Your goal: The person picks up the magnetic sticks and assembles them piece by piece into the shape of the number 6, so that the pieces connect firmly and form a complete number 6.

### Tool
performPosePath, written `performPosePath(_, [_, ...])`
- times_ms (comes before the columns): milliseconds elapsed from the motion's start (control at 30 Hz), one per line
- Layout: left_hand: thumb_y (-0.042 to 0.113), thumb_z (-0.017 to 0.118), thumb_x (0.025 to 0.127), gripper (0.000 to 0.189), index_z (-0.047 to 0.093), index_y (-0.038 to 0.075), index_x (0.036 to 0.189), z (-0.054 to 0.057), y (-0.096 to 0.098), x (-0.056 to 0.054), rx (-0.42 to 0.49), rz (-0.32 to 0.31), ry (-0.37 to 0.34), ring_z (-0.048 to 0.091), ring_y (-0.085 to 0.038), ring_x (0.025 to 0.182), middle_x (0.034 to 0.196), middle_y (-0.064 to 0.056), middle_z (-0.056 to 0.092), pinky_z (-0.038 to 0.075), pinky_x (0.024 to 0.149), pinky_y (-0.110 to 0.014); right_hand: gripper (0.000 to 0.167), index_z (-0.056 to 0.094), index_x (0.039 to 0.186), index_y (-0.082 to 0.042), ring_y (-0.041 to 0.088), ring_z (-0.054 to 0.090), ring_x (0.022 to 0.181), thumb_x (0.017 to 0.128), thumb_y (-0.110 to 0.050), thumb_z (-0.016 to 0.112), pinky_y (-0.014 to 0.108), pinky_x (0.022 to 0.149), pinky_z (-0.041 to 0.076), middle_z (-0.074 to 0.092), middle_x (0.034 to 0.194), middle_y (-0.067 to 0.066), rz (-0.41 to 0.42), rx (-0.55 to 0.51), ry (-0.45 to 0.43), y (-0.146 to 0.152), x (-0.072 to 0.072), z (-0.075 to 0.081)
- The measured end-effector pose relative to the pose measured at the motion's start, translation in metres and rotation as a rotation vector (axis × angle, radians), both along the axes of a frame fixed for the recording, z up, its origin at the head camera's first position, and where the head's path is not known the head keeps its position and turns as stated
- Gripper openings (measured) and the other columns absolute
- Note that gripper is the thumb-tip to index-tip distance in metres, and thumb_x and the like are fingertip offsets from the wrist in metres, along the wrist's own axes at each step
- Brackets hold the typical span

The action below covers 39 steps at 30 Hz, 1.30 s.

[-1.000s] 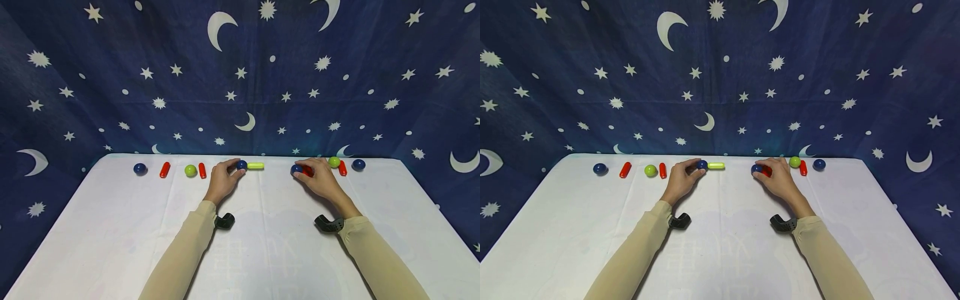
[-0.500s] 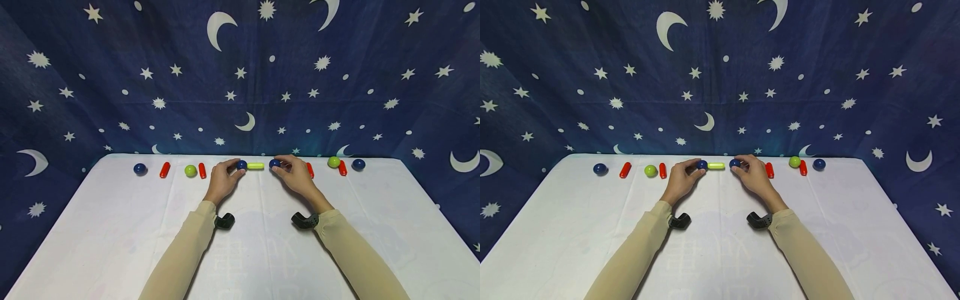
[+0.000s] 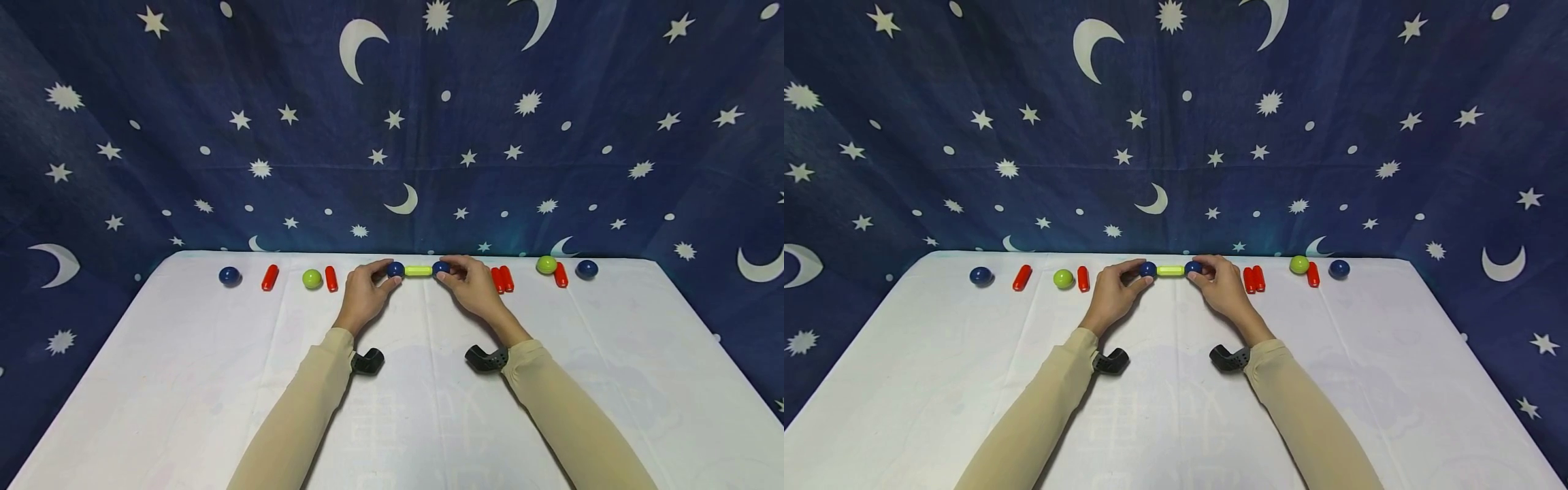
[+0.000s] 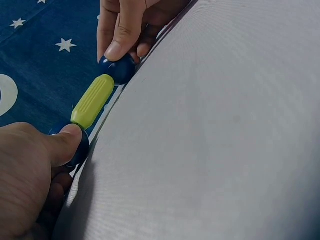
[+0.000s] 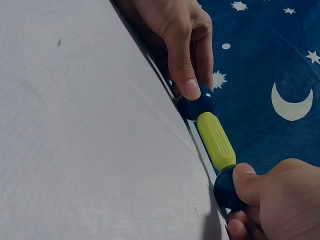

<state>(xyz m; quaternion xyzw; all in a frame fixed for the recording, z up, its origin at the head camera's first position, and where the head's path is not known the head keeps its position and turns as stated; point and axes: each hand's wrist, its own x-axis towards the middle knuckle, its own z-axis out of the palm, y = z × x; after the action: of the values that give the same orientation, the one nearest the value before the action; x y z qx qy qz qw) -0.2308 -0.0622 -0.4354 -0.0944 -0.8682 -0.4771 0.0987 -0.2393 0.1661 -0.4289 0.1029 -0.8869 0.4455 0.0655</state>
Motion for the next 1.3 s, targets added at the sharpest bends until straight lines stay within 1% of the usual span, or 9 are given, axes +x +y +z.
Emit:
performPosePath(167, [0.014, 0.078, 0.091, 0.041, 0.069, 0.003, 0.129, -0.0002, 0.0002, 0.0012, -0.001, 0.002, 0.009, 0.064, -0.025, 0.105, 0.116, -0.013, 0.072, 0.049, 0.095, -0.041, 0.036, 0.067, 0.129, -0.001, 0.027, 0.057, 0.09, 0.095, -0.011, 0.073, 0.036, 0.082, 0.051, 0.063, 0.103, 0.015, 0.001, 0.0, 0.012, -0.0004, 0.0004, -0.0029])
performPosePath(333, [0.013, 0.078, 0.091, 0.041, 0.069, 0.002, 0.129, 0.0002, -0.0001, 0.0025, 0.007, 0.0, 0.019, 0.065, -0.025, 0.103, 0.115, -0.013, 0.072, 0.049, 0.093, -0.041, 0.039, 0.067, 0.13, -0.002, 0.027, 0.06, 0.093, 0.093, -0.011, 0.075, 0.039, 0.086, 0.052, 0.067, 0.105, 0.016, 0.009, -0.009, 0.03, 0.0001, 0.0007, -0.0054])
performPosePath(533, [0.013, 0.078, 0.09, 0.041, 0.068, 0.002, 0.129, 0.0005, -0.0001, 0.003, 0.013, 0.003, 0.024, 0.065, -0.025, 0.103, 0.116, -0.013, 0.072, 0.05, 0.094, -0.041, 0.039, 0.068, 0.129, 0.0, 0.028, 0.062, 0.091, 0.092, -0.007, 0.075, 0.041, 0.085, 0.052, 0.069, 0.105, 0.017, 0.02, -0.014, 0.064, -0.0003, 0.0019, -0.0053])
performPosePath(633, [0.013, 0.078, 0.091, 0.041, 0.068, 0.001, 0.129, 0.0009, 0.0, 0.0033, 0.015, 0.004, 0.023, 0.065, -0.025, 0.103, 0.116, -0.013, 0.072, 0.05, 0.094, -0.041, 0.039, 0.068, 0.129, 0.0, 0.028, 0.062, 0.092, 0.092, -0.006, 0.075, 0.042, 0.086, 0.053, 0.069, 0.108, 0.018, 0.025, -0.011, 0.076, -0.0007, 0.0021, -0.0053])
performPosePath(767, [0.012, 0.078, 0.09, 0.041, 0.069, 0.001, 0.129, 0.0015, 0.0005, 0.0038, 0.018, 0.005, 0.023, 0.065, -0.026, 0.103, 0.115, -0.014, 0.072, 0.05, 0.093, -0.041, 0.04, 0.067, 0.131, 0.0, 0.03, 0.062, 0.095, 0.092, -0.006, 0.075, 0.045, 0.09, 0.053, 0.068, 0.115, 0.019, 0.029, 0.005, 0.083, -0.0008, 0.0022, -0.0053])
performPosePath(967, [0.012, 0.078, 0.091, 0.041, 0.068, 0.001, 0.129, 0.0011, 0.0009, 0.0033, 0.017, 0.005, 0.029, 0.065, -0.025, 0.101, 0.114, -0.014, 0.072, 0.05, 0.092, -0.041, 0.04, 0.066, 0.132, 0.0, 0.032, 0.062, 0.098, 0.092, -0.005, 0.074, 0.047, 0.093, 0.052, 0.066, 0.12, 0.02, 0.037, 0.013, 0.093, -0.0014, 0.0027, -0.0045])
performPosePath(1133, [0.013, 0.077, 0.092, 0.042, 0.067, 0.001, 0.131, 0.0009, 0.0008, 0.0021, 0.014, 0.004, 0.029, 0.065, -0.024, 0.101, 0.115, -0.014, 0.072, 0.051, 0.092, -0.04, 0.041, 0.065, 0.133, -0.001, 0.032, 0.062, 0.099, 0.094, -0.007, 0.073, 0.047, 0.093, 0.052, 0.065, 0.119, 0.02, 0.036, 0.02, 0.089, -0.0021, 0.0027, -0.0049])
performPosePath(1300, [0.013, 0.075, 0.094, 0.044, 0.065, 0.001, 0.134, 0.0016, 0.0011, 0.0022, 0.009, 0.003, 0.016, 0.065, -0.025, 0.103, 0.119, -0.015, 0.07, 0.051, 0.093, -0.039, 0.043, 0.063, 0.135, -0.001, 0.031, 0.061, 0.098, 0.094, -0.01, 0.073, 0.046, 0.093, 0.052, 0.066, 0.114, 0.019, 0.014, 0.03, 0.074, -0.0027, 0.0028, -0.0058])
